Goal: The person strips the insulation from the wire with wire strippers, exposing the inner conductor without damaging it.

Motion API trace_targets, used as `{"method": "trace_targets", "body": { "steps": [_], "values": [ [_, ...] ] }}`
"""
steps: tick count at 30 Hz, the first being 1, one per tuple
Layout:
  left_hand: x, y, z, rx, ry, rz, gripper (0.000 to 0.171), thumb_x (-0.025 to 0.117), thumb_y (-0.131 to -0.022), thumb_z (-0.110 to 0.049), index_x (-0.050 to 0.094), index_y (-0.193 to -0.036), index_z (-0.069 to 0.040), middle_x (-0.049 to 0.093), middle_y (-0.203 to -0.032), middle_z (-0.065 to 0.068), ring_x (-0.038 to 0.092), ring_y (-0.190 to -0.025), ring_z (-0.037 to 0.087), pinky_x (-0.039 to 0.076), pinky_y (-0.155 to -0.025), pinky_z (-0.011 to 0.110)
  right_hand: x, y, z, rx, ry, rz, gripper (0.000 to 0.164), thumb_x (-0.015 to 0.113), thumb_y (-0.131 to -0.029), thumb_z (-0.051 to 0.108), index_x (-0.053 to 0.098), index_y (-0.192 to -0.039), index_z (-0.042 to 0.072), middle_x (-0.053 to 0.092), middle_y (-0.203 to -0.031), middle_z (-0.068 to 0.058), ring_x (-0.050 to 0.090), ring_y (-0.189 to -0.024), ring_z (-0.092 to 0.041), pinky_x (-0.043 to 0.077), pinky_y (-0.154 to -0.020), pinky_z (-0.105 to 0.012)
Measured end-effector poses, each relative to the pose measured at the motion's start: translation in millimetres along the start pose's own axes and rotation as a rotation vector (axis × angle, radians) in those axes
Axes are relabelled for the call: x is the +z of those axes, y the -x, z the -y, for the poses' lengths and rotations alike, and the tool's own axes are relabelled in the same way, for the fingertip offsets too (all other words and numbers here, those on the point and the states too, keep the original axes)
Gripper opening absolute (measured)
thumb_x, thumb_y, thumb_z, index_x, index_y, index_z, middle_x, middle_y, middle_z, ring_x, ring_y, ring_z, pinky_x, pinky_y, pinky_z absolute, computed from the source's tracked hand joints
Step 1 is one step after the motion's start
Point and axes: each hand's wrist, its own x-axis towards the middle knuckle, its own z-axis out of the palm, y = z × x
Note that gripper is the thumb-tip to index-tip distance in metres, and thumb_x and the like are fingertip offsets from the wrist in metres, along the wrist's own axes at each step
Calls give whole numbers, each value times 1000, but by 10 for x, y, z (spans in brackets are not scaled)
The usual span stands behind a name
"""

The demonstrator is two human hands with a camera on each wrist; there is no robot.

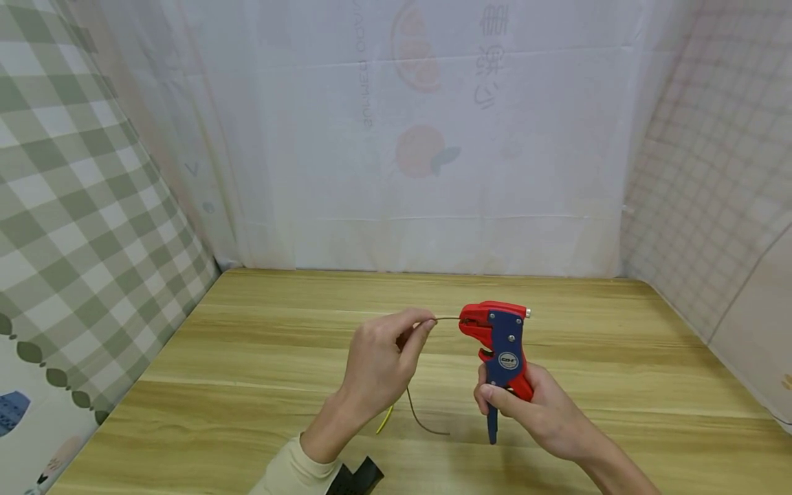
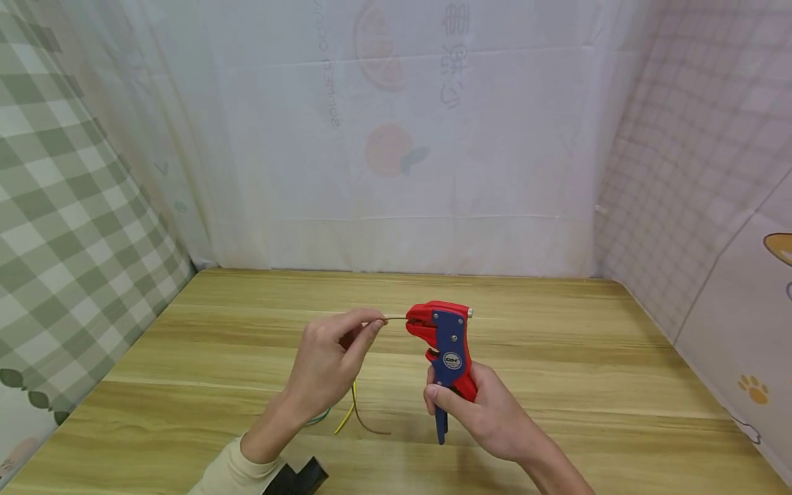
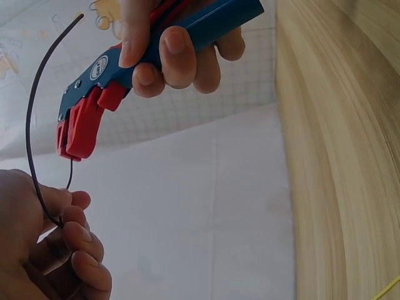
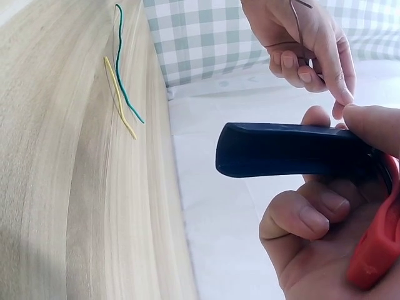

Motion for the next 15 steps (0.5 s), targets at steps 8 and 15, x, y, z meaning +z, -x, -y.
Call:
{"method": "trace_targets", "body": {
  "steps": [8,15],
  "values": [
    [4,6,-14,-13,-13,18,7,73,-99,-11,80,-96,-9,51,-56,-7,32,-52,-6,27,-50,13,6,-2,-3,-3,4,-5,6,49,-109,-1,54,-110,-4,59,-84,-11,58,-79,-23,45,-67,-37],
    [11,19,-8,-26,-18,22,9,73,-99,-11,80,-95,-9,54,-56,-6,36,-51,-6,30,-49,13,10,6,-14,15,-19,-8,6,49,-109,0,53,-110,-4,61,-83,-10,61,-80,-22,49,-70,-35]
  ]
}}
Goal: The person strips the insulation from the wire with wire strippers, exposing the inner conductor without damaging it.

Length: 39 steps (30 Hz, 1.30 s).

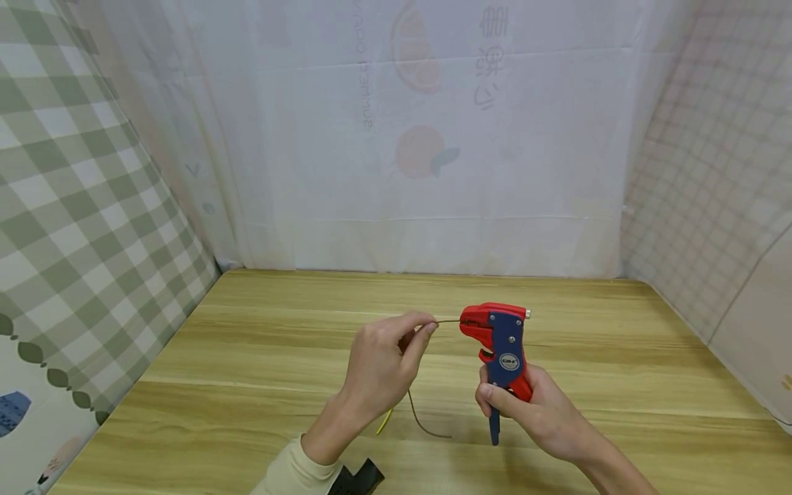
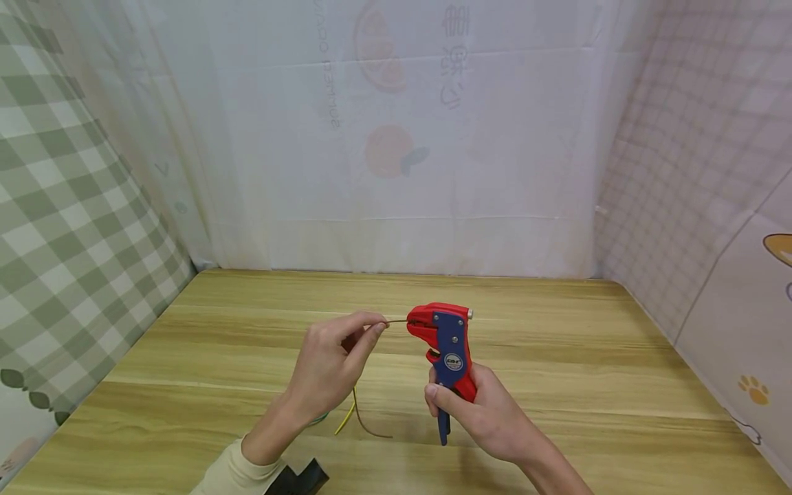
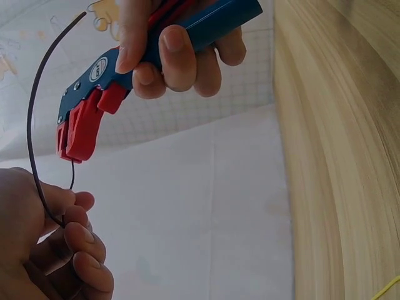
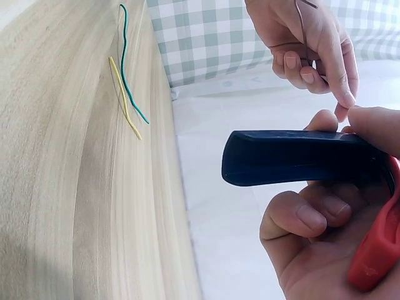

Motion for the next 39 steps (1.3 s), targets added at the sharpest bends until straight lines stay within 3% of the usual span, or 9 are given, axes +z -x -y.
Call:
{"method": "trace_targets", "body": {
  "steps": [15,39],
  "values": [
    [2,15,-12,-27,-18,12,9,73,-97,-8,80,-92,-9,55,-55,-8,40,-49,-6,33,-48,13,11,-6,-13,-7,15,14,7,48,-109,-1,55,-112,-1,61,-85,-9,61,-81,-22,51,-73,-36],
    [-1,17,2,19,-11,4,12,70,-102,-11,79,-95,-9,56,-58,-5,37,-52,-6,31,-49,13,-2,4,-12,-6,-11,8,8,47,-109,0,54,-110,-5,61,-84,-10,61,-82,-23,51,-74,-35]
  ]
}}
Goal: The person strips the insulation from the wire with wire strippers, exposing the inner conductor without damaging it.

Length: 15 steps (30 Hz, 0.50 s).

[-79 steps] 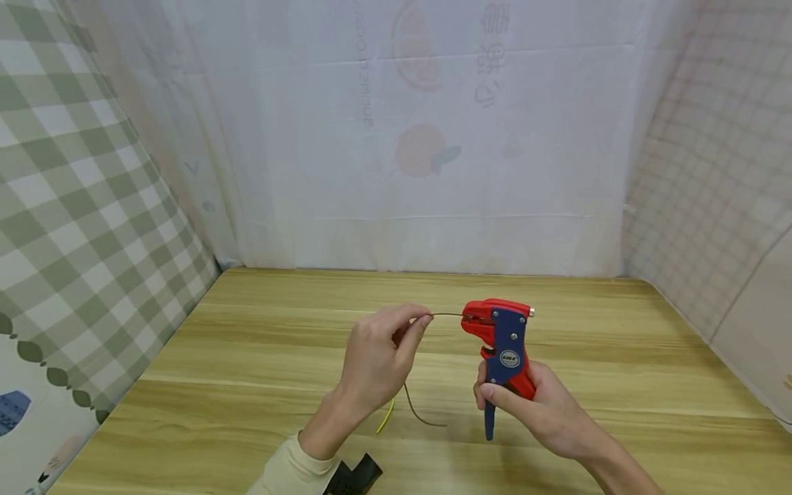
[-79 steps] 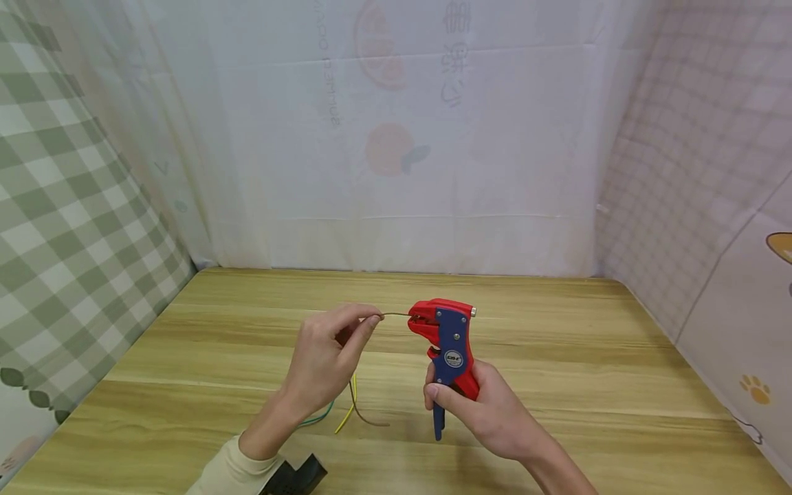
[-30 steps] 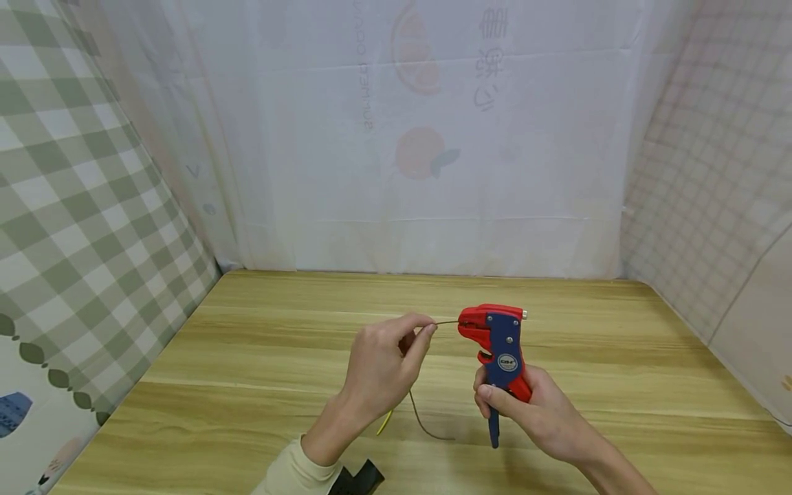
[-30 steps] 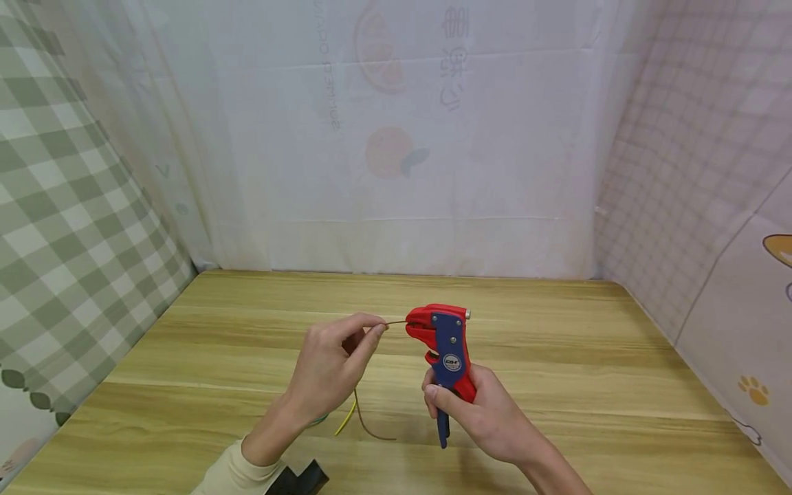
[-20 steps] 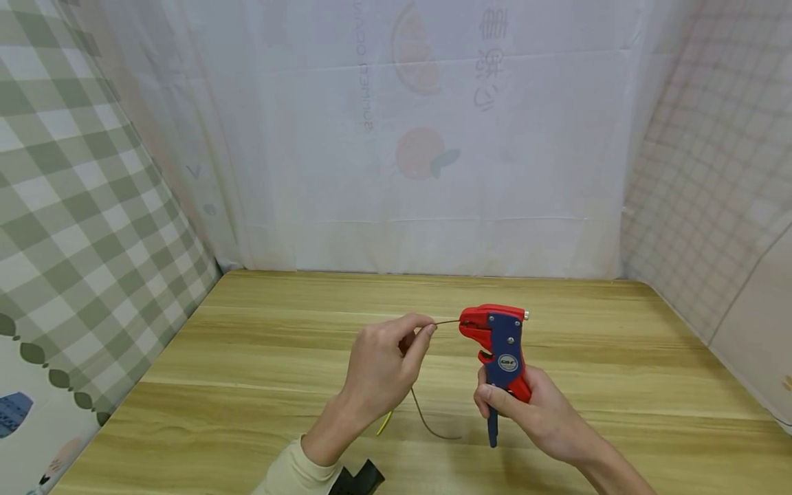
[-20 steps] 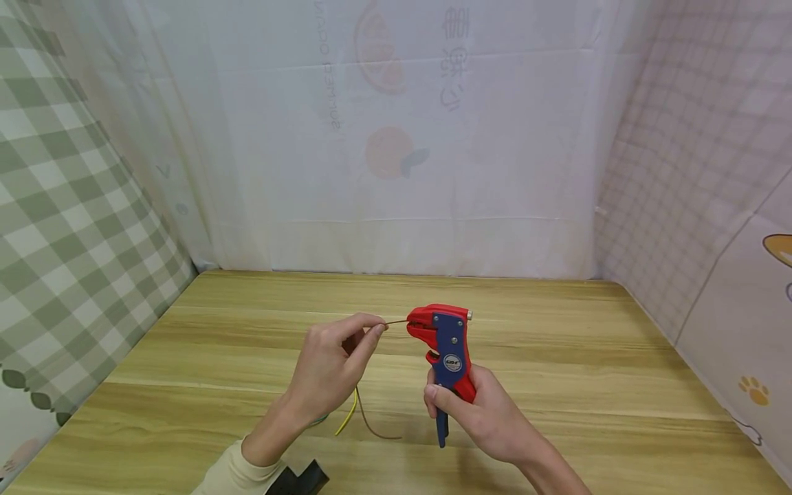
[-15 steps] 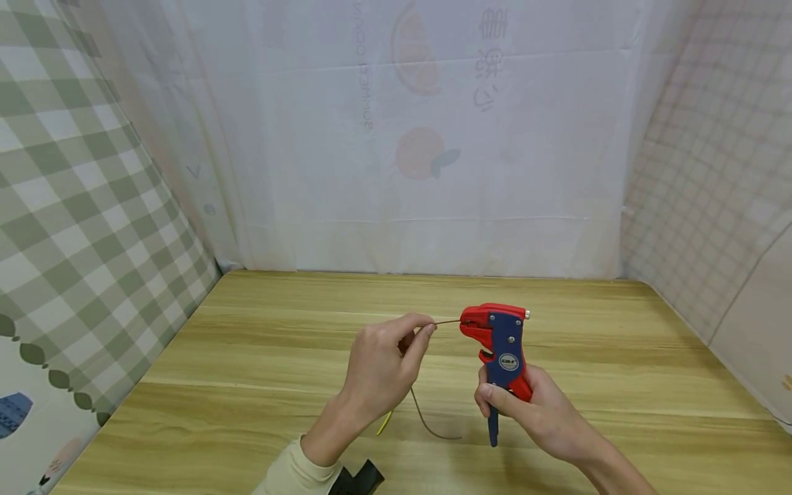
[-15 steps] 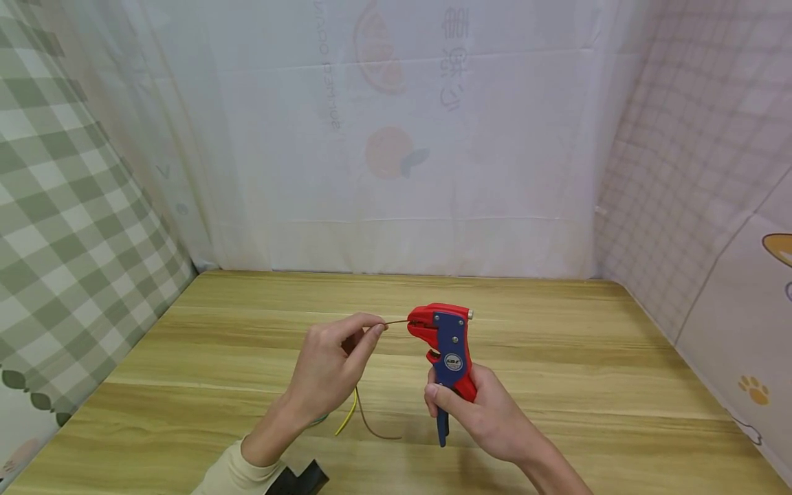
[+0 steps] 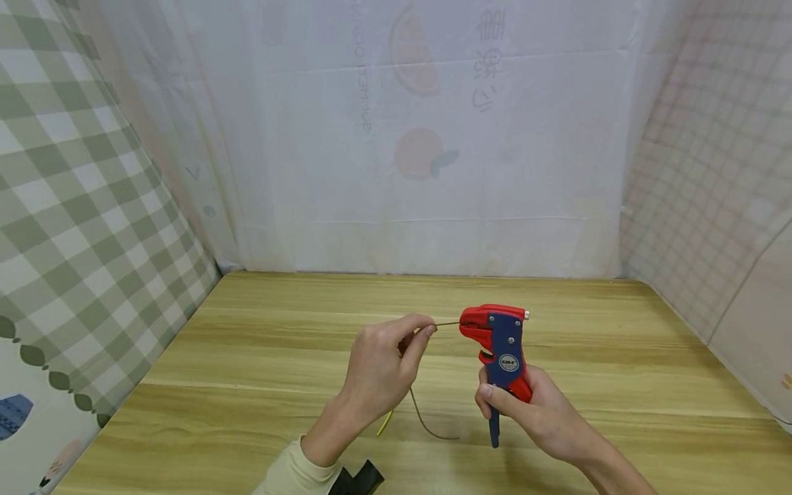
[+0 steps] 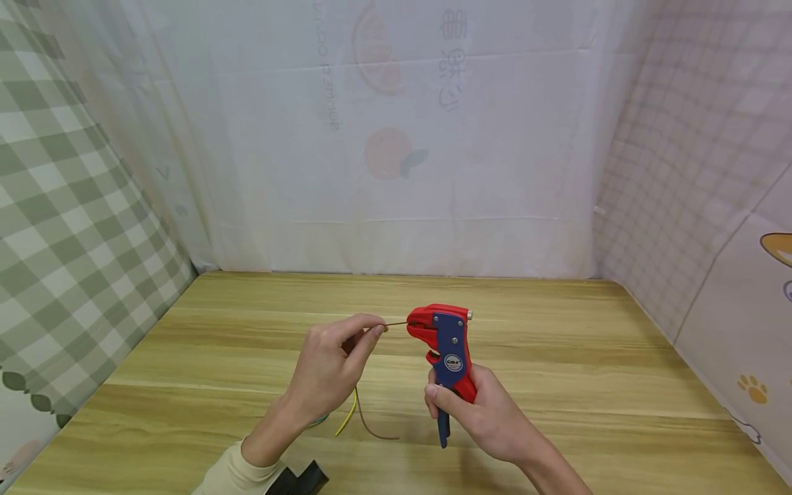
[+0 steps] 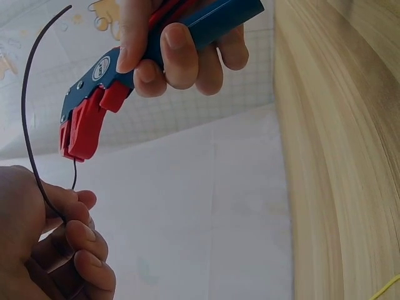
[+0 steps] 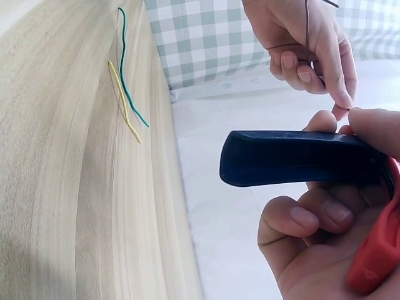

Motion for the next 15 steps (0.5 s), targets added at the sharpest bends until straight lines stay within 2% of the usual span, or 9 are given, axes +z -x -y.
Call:
{"method": "trace_targets", "body": {
  "steps": [5,11,15],
  "values": [
    [2,-2,-1,-11,0,12,10,71,-100,-10,79,-95,-9,58,-59,-5,40,-52,-6,33,-49,13,-10,4,-2,11,1,1,9,46,-110,1,55,-110,-1,61,-84,-11,62,-82,-23,51,-74,-35],
    [-2,-1,-7,-30,-1,25,8,72,-99,-10,79,-95,-9,57,-58,-6,40,-51,-6,32,-49,13,-17,5,-4,7,-1,5,11,44,-110,2,53,-109,-5,61,-83,-12,62,-82,-25,51,-75,-35],
    [-8,-6,-16,-42,0,33,8,72,-99,-10,79,-95,-10,56,-57,-7,40,-51,-6,33,-48,14,-5,5,4,9,32,-17,12,45,-111,3,55,-108,-1,61,-80,-12,62,-80,-25,50,-74,-36]
  ]
}}
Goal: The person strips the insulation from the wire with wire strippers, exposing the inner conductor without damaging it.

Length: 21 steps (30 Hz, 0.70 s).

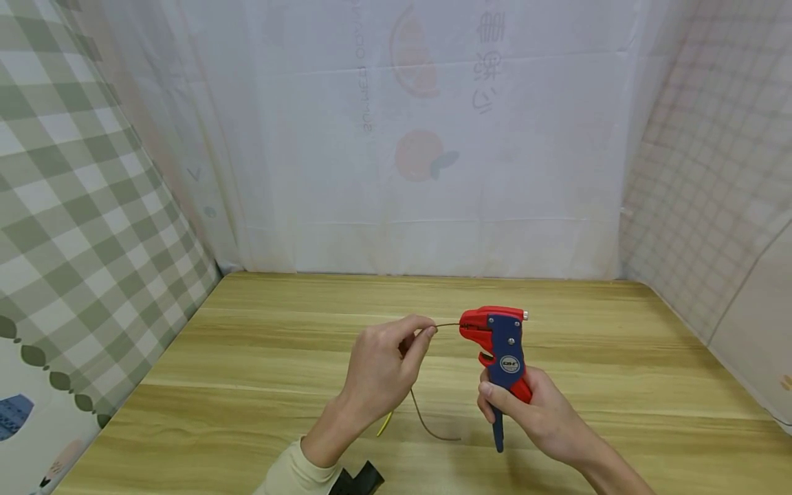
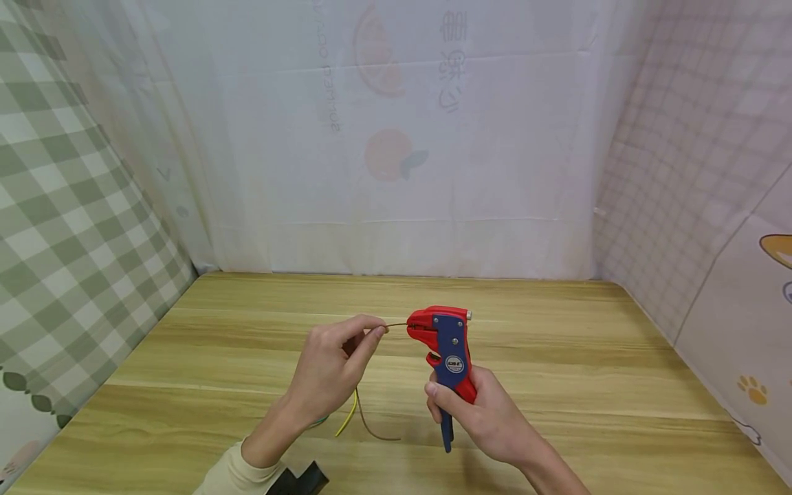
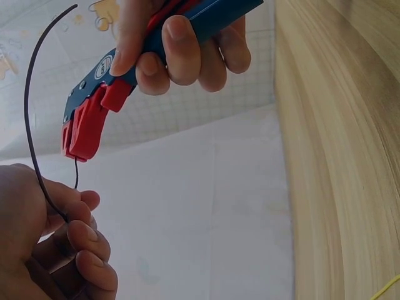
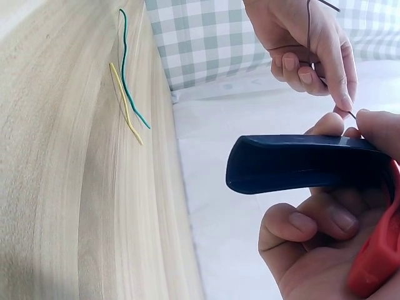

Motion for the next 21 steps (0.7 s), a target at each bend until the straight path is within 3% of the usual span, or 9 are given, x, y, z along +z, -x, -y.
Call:
{"method": "trace_targets", "body": {
  "steps": [10,21],
  "values": [
    [-5,5,-16,-22,-1,26,8,72,-99,-10,80,-96,-12,57,-57,-9,41,-50,-6,36,-48,15,50,-1,32,23,70,-68,23,45,-112,7,59,-95,-2,62,-73,-11,60,-75,-25,48,-72,-36],
    [18,14,-3,-12,-21,24,8,72,-98,-8,79,-93,-10,58,-56,-7,42,-50,-6,34,-48,13,68,6,52,70,57,-85,27,45,-113,11,58,-95,-5,62,-72,-11,60,-73,-26,47,-70,-37]
  ]
}}
